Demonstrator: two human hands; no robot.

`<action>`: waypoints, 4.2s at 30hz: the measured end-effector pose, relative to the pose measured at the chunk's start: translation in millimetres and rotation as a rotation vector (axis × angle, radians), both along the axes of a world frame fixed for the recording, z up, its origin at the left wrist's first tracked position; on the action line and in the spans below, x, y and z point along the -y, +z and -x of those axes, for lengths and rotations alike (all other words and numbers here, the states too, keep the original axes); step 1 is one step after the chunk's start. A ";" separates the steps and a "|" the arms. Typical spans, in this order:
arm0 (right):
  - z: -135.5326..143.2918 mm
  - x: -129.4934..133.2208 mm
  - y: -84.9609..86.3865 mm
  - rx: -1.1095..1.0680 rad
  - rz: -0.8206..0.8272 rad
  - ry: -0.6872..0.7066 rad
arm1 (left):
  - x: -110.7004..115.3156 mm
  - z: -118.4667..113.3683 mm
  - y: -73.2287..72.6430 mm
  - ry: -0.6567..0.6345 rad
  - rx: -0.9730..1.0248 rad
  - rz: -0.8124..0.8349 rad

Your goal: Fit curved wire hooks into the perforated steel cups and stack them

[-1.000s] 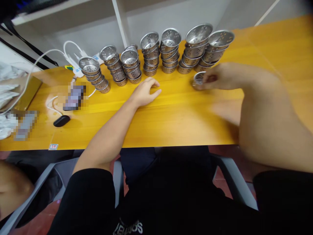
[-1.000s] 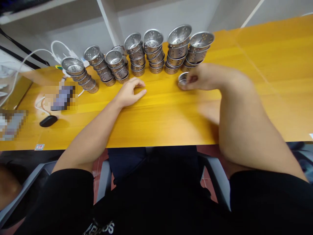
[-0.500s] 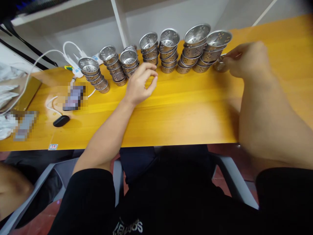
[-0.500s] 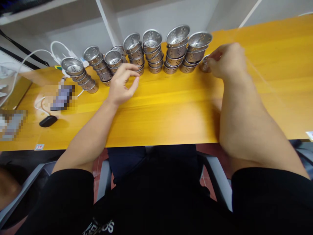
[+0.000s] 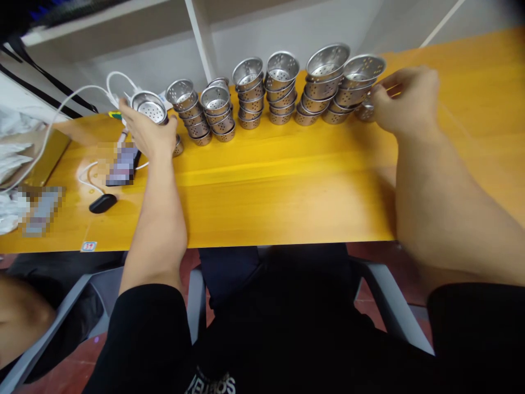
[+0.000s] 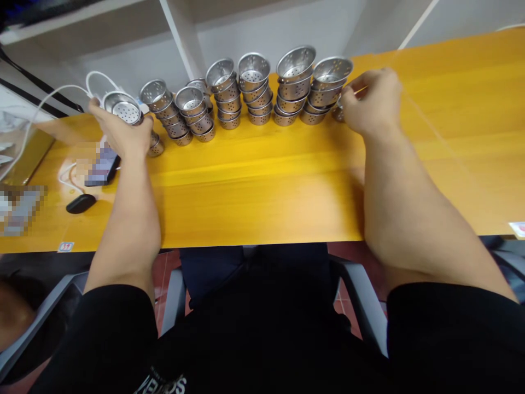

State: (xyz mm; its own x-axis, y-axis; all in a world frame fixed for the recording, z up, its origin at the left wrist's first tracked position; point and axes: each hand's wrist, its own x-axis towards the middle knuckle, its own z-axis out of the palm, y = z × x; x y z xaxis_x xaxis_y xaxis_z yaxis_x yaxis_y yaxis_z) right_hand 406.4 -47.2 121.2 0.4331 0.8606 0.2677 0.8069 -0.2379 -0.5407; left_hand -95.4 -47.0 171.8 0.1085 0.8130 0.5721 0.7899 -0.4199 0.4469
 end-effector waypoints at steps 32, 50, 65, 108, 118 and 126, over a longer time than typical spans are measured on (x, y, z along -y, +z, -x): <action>131.4 35.0 -31.7 0.049 -0.209 1.115 | 1.2 -109.7 -99.7 -0.432 -0.047 0.191; 123.4 17.3 -43.9 0.019 -0.121 1.105 | -18.5 -109.1 -111.2 -0.436 -0.040 0.216; 118.0 0.9 -56.7 -0.061 -0.312 1.127 | -80.3 -97.4 -165.6 -0.698 0.006 0.035; 106.1 18.9 -39.9 -0.077 -0.192 1.138 | -62.1 -95.9 -153.5 -0.604 0.136 0.164; 73.8 -3.1 -57.5 -0.157 -0.165 1.018 | -59.5 -87.8 -149.0 -0.602 0.167 0.374; 77.5 -18.6 -83.5 0.032 -0.230 1.027 | -55.0 -79.1 -149.0 -0.605 0.005 0.339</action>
